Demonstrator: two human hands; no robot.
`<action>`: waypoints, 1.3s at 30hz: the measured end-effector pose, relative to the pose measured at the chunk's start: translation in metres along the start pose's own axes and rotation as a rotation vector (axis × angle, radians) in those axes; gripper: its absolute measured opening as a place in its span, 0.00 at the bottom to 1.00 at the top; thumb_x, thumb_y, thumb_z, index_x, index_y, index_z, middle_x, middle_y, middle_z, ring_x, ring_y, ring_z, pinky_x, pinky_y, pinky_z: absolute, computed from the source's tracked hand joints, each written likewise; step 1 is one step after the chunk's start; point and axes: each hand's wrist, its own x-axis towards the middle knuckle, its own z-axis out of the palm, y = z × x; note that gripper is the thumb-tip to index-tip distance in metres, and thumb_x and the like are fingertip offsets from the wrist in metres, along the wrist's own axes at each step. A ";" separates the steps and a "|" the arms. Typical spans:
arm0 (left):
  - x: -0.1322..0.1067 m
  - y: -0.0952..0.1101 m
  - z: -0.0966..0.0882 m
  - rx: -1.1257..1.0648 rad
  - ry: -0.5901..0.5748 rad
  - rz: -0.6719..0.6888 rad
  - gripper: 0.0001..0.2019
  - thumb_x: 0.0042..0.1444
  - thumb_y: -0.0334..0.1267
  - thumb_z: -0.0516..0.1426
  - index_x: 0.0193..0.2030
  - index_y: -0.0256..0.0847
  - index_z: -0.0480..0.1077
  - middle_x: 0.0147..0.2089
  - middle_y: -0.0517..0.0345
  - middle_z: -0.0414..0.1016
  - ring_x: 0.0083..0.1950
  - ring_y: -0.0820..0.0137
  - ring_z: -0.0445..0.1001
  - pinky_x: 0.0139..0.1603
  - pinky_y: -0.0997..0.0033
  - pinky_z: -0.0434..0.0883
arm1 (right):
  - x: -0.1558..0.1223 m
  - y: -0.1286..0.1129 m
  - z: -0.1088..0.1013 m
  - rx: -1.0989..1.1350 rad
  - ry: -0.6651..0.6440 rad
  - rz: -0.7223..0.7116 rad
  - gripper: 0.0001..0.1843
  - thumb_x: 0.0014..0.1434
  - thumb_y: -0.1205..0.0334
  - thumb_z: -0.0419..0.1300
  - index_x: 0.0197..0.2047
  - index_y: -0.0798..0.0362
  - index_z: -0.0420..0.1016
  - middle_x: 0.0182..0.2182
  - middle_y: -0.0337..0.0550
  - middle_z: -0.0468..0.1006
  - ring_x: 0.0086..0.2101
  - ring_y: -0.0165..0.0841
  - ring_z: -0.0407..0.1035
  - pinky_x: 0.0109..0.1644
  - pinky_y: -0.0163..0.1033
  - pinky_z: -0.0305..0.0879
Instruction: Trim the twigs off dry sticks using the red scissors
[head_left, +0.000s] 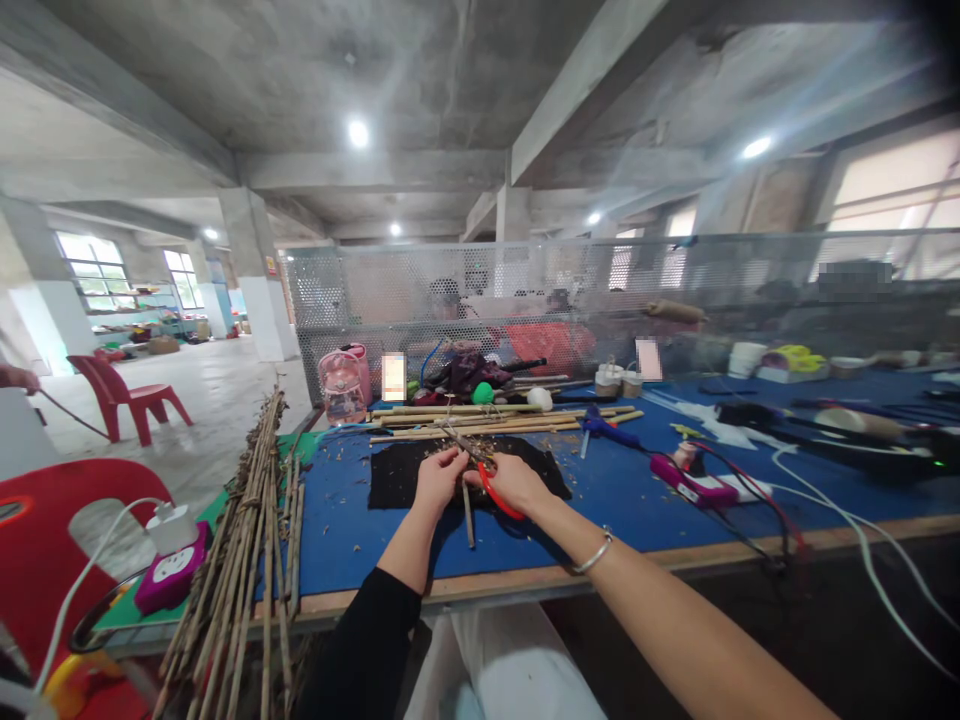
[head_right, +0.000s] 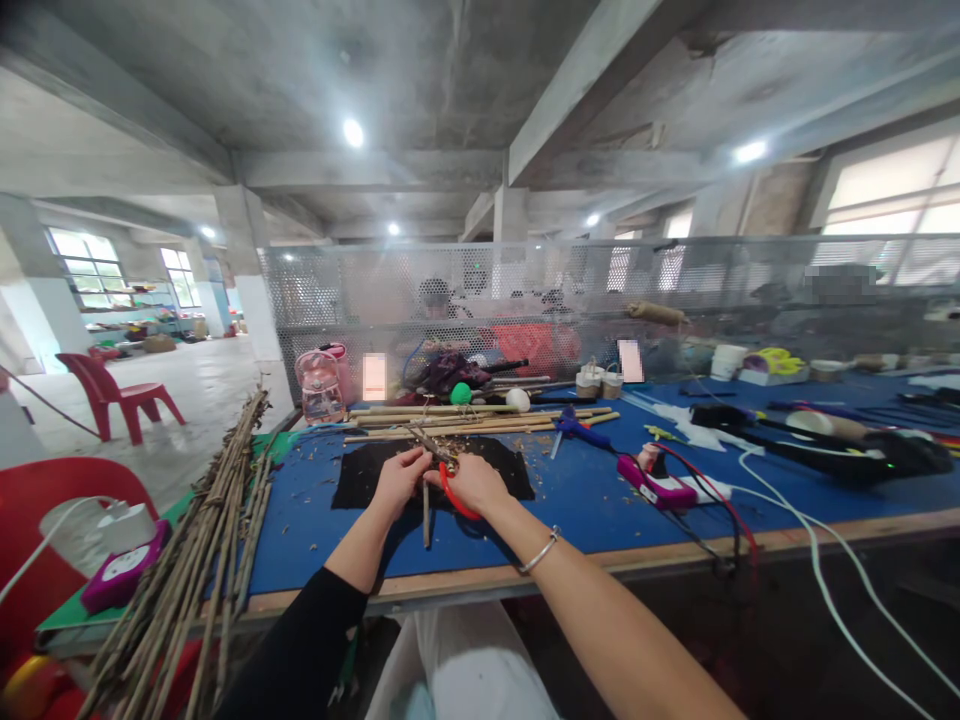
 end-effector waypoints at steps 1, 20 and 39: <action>0.001 -0.001 0.000 0.004 0.004 0.002 0.19 0.42 0.44 0.63 0.40 0.33 0.76 0.19 0.59 0.71 0.18 0.78 0.62 0.18 0.79 0.59 | 0.000 0.000 0.000 -0.016 0.001 0.009 0.29 0.48 0.36 0.55 0.41 0.51 0.73 0.37 0.49 0.77 0.38 0.40 0.72 0.36 0.36 0.61; 0.007 -0.010 -0.005 0.232 0.072 0.048 0.12 0.44 0.39 0.59 0.34 0.35 0.78 0.27 0.53 0.77 0.26 0.72 0.70 0.27 0.76 0.64 | 0.006 0.010 0.011 -0.029 -0.001 0.032 0.30 0.45 0.33 0.55 0.36 0.52 0.74 0.35 0.51 0.78 0.37 0.43 0.73 0.35 0.38 0.63; 0.007 -0.006 -0.005 0.124 0.183 0.013 0.14 0.49 0.42 0.53 0.34 0.33 0.73 0.17 0.63 0.64 0.16 0.77 0.60 0.16 0.79 0.55 | -0.002 0.027 0.023 0.086 0.444 0.014 0.18 0.53 0.43 0.54 0.34 0.49 0.70 0.27 0.41 0.77 0.30 0.34 0.71 0.29 0.33 0.53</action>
